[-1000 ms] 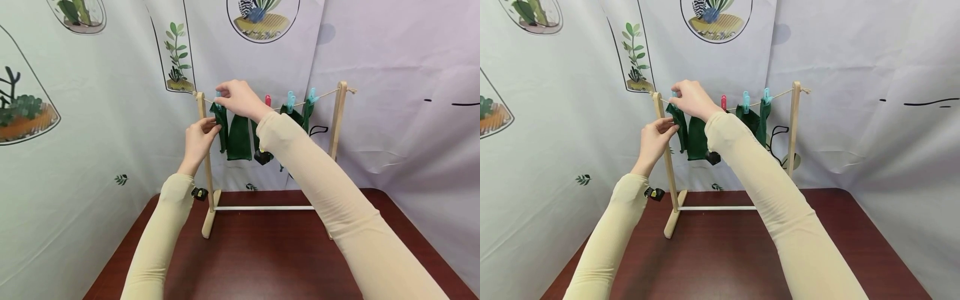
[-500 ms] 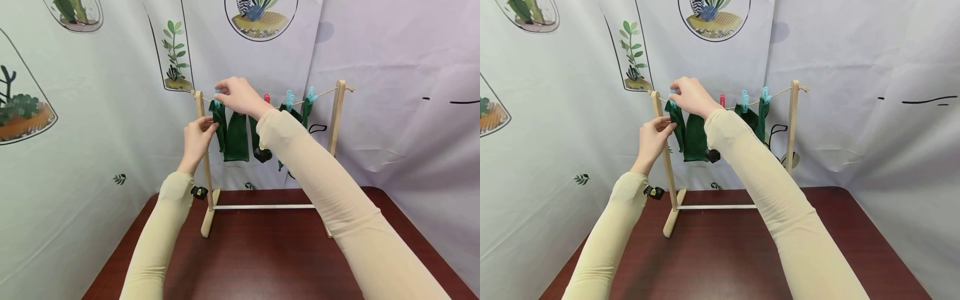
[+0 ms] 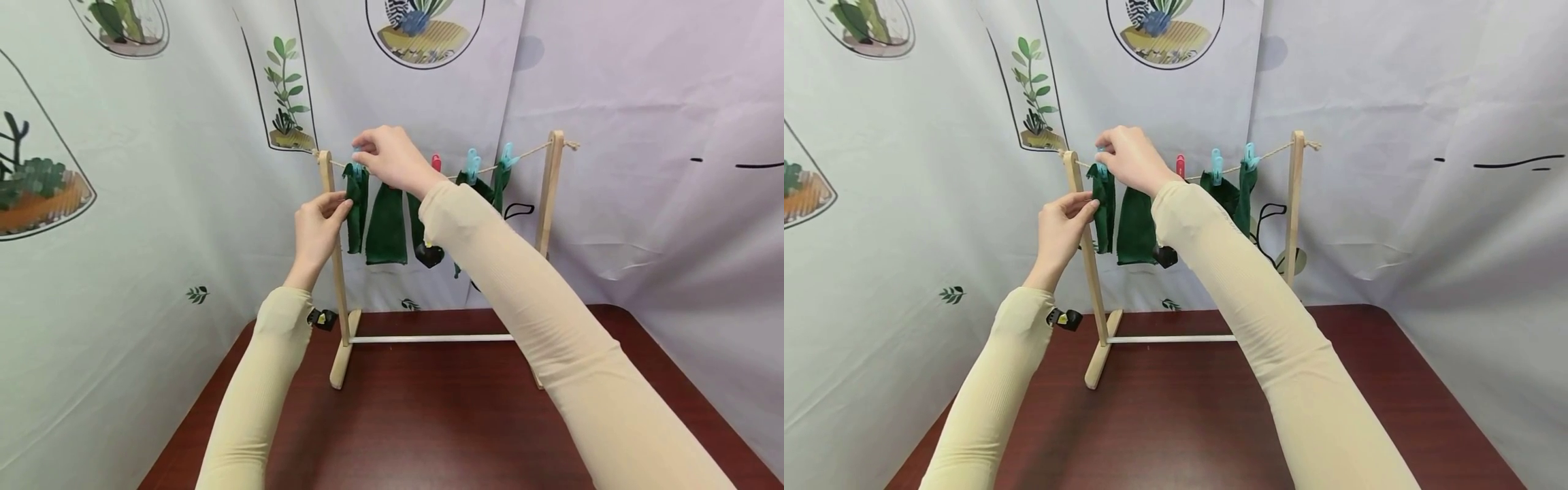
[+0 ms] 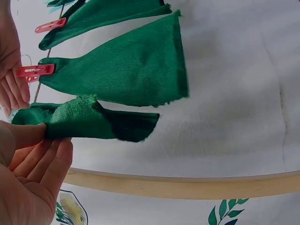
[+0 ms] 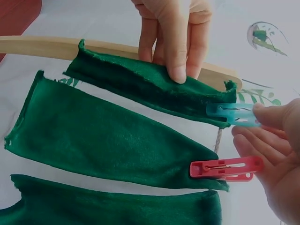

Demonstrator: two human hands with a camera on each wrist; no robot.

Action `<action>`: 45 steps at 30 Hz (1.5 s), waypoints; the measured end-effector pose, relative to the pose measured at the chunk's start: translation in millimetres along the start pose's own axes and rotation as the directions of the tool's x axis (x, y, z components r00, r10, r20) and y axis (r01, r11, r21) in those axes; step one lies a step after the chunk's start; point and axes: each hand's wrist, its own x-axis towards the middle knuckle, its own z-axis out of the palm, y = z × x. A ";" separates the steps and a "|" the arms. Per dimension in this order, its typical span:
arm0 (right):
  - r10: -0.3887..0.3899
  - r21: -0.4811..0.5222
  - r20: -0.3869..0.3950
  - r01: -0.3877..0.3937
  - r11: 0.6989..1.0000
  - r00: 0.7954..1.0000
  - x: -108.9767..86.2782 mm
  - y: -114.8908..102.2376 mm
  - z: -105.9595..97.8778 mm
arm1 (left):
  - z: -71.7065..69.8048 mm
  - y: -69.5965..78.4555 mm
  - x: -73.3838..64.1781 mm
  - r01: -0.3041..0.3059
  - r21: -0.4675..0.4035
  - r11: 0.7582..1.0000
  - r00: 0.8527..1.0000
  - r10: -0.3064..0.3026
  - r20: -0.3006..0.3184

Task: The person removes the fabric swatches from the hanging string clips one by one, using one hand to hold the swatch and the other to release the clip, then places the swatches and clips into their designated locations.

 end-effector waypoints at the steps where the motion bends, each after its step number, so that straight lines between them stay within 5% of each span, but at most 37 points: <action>1: 0.001 -0.006 -0.003 -0.001 1.000 1.000 -0.3 0.0 -0.3 | -0.2 0.7 -0.4 0.000 -0.003 1.000 1.000 0.000 0.000; 11: 0.028 -0.047 -0.045 -0.030 0.998 0.999 -3.1 -2.1 -4.0 | -4.7 5.7 -1.0 -0.001 -0.013 1.000 0.999 0.001 -0.033; 24: -0.028 -0.049 -0.134 0.022 0.999 0.991 -9.1 1.4 -10.3 | -9.5 9.2 -2.1 0.013 -0.026 1.000 0.999 -0.014 -0.042; 45: -0.034 0.011 -0.215 0.037 0.999 0.976 -28.6 6.8 -33.8 | -38.3 15.6 -17.4 -0.028 0.075 0.997 0.999 0.030 -0.036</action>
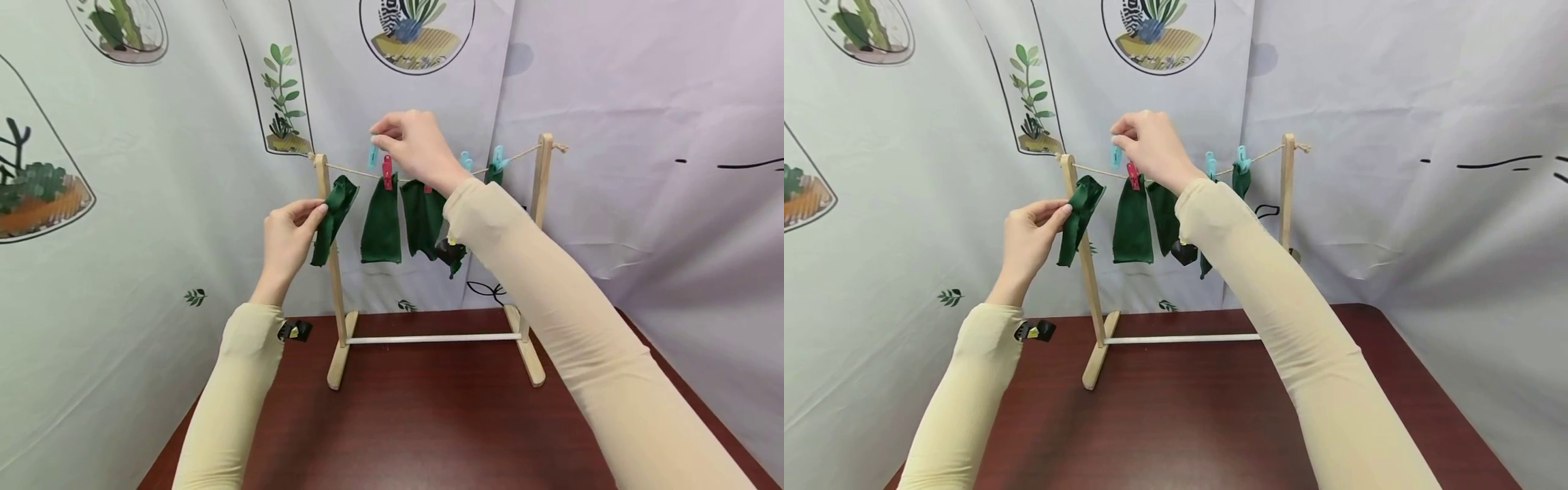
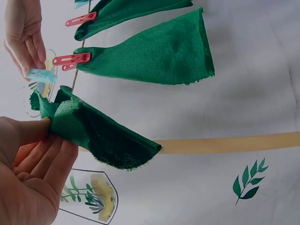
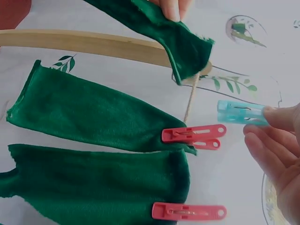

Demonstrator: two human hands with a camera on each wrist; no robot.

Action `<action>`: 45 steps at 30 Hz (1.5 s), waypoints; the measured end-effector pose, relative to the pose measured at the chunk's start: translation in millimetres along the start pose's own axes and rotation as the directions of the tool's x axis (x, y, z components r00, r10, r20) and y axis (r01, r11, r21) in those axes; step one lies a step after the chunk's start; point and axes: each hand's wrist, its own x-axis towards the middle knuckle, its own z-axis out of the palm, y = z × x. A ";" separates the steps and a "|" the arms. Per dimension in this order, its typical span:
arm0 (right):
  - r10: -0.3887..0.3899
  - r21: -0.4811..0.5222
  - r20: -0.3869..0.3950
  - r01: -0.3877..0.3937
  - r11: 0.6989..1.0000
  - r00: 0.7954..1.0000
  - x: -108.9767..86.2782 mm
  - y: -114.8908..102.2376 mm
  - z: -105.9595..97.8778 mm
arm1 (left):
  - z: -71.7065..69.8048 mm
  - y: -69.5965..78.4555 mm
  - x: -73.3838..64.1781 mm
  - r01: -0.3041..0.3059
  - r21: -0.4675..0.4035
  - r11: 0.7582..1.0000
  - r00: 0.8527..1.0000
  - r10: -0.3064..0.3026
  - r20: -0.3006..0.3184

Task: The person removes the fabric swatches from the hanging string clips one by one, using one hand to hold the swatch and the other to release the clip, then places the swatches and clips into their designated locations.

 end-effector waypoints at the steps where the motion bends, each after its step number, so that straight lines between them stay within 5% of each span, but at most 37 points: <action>1: -0.006 0.007 -0.007 0.006 1.000 1.000 -1.9 0.8 -1.9 | -1.4 0.4 -1.3 0.000 0.001 1.000 1.000 0.000 0.006; 13: -0.025 0.060 -0.037 0.027 0.998 0.999 -29.4 11.7 -25.2 | -14.1 0.4 -17.0 -0.017 0.030 0.999 0.998 0.016 0.054; 26: -0.053 0.062 -0.050 0.056 0.997 0.997 -66.8 39.2 -44.6 | -29.4 -6.5 -30.2 0.001 0.053 0.999 0.999 -0.003 0.032; 45: 0.054 0.028 -0.051 -0.052 0.998 0.997 -123.6 68.2 -89.0 | -54.2 -18.2 -50.1 0.050 0.118 0.992 0.998 -0.054 0.039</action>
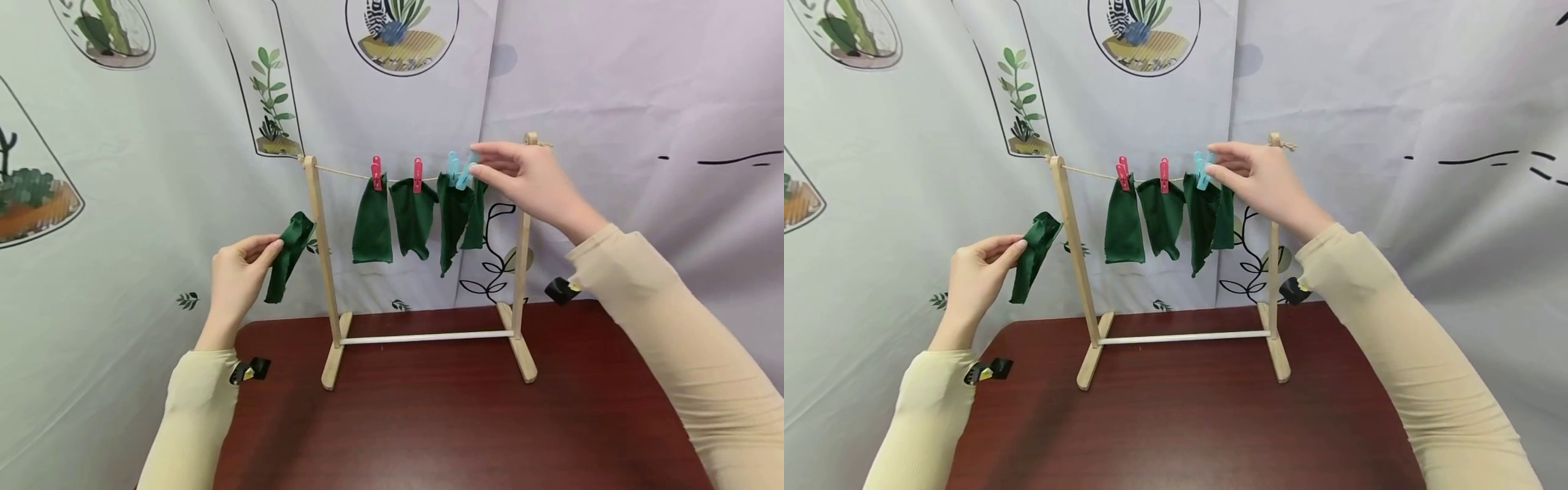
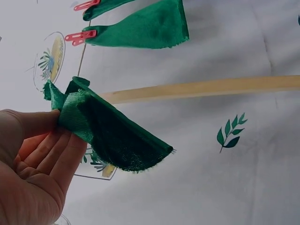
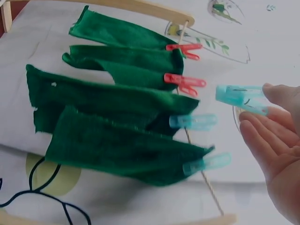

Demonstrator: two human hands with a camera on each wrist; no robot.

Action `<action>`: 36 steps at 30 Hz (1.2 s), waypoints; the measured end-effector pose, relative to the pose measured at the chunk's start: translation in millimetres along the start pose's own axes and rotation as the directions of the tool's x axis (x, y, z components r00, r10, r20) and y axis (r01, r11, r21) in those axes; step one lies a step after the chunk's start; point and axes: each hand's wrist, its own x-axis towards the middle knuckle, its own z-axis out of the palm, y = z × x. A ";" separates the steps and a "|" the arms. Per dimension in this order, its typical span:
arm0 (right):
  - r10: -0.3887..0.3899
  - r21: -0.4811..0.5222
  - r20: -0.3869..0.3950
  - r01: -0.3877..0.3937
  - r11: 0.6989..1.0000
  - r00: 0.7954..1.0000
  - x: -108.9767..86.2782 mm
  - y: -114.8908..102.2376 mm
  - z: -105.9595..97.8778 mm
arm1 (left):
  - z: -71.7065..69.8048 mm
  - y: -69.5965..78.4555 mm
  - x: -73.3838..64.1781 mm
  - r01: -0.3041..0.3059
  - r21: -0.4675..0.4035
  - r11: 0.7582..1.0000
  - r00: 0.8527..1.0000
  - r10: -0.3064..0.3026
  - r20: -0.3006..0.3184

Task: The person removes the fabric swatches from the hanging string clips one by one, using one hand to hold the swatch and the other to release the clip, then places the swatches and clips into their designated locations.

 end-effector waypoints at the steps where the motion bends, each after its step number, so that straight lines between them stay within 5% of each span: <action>1: 0.009 0.000 -0.005 -0.009 1.000 1.000 -2.3 1.4 -2.6 | -0.8 -0.6 -0.8 -0.001 0.006 1.000 1.000 0.001 -0.001; 21: 0.163 -0.055 -0.040 -0.166 0.985 0.986 -56.4 54.0 -37.6 | -13.2 -23.9 -25.2 0.101 0.020 0.995 0.995 -0.102 0.022; 36: 0.232 -0.134 -0.041 -0.236 0.963 0.972 -111.6 88.5 -50.6 | -15.8 -42.0 -43.3 0.119 0.035 0.992 0.993 -0.119 0.022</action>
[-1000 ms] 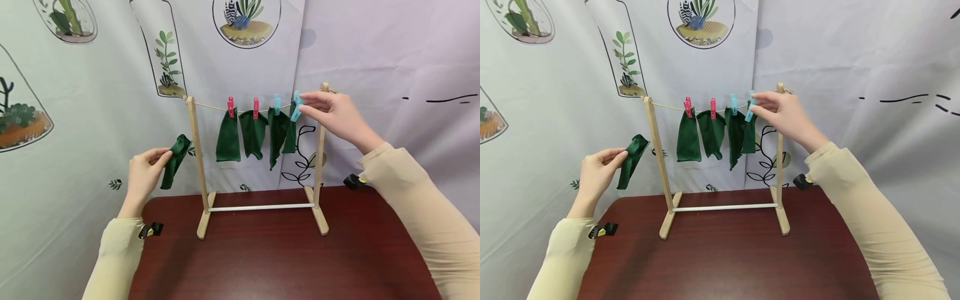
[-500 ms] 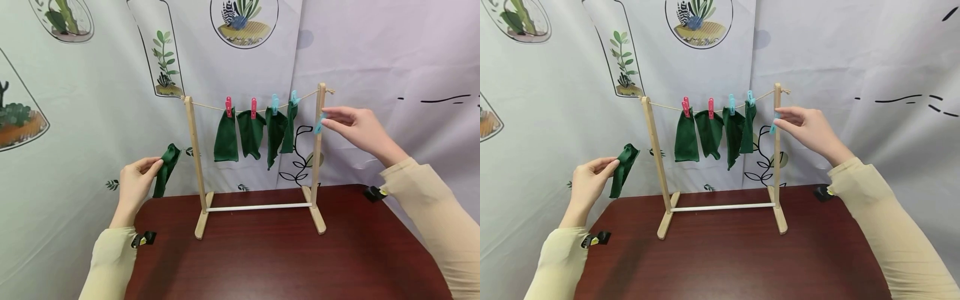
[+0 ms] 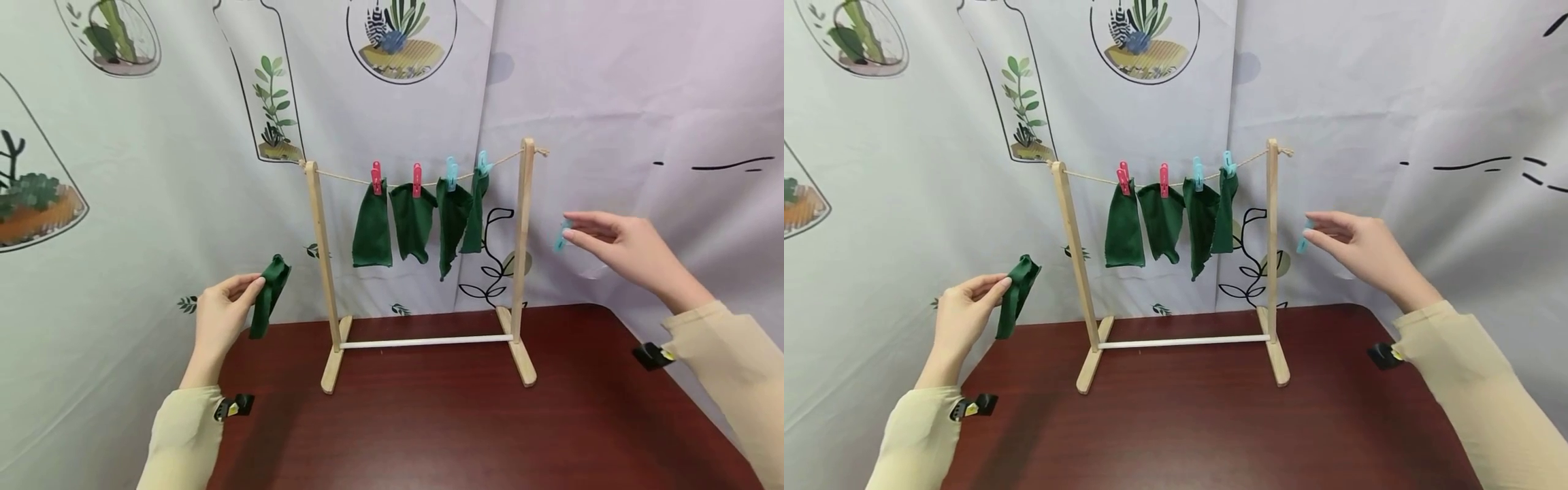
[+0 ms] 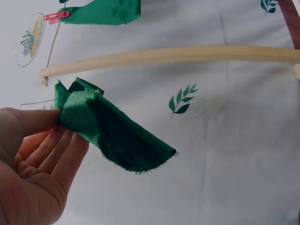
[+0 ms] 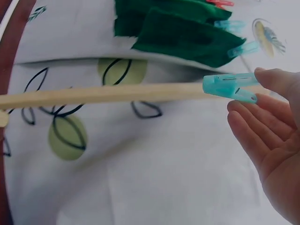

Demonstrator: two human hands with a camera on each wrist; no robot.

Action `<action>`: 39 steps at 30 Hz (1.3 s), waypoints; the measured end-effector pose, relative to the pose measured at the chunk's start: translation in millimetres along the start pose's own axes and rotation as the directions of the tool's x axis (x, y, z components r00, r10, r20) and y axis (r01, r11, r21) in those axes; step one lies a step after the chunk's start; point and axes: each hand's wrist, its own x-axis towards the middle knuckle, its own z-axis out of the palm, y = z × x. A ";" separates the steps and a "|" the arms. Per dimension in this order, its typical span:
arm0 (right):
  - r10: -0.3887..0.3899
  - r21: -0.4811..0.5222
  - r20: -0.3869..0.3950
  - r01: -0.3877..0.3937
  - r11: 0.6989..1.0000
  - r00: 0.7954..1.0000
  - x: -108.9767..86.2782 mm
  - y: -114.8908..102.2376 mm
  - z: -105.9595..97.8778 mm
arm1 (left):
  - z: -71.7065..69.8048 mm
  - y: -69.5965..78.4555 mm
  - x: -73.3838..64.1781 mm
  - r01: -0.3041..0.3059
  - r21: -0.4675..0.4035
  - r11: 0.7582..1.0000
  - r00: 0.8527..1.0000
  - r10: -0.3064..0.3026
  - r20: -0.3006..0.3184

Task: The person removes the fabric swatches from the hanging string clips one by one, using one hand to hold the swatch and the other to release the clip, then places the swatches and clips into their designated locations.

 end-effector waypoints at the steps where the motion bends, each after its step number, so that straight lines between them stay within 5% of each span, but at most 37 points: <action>1: 0.009 -0.008 0.004 -0.009 1.000 1.000 -4.1 4.5 0.0 | 0.0 -1.6 -1.5 0.002 0.004 1.000 1.000 -0.002 -0.001; 13: 0.099 -0.069 0.016 -0.098 0.993 0.995 -38.1 50.7 4.4 | -0.6 -23.4 -13.9 0.059 0.036 0.998 0.998 -0.059 0.022; 21: 0.132 -0.098 0.067 -0.125 0.987 0.989 -51.4 73.9 17.4 | 2.3 -37.9 -20.7 0.078 0.129 0.989 0.997 -0.080 0.015; 39: 0.152 -0.125 0.103 -0.139 0.982 0.983 -72.2 110.4 52.7 | 17.2 -64.9 -33.8 0.125 0.146 0.981 0.990 -0.134 0.050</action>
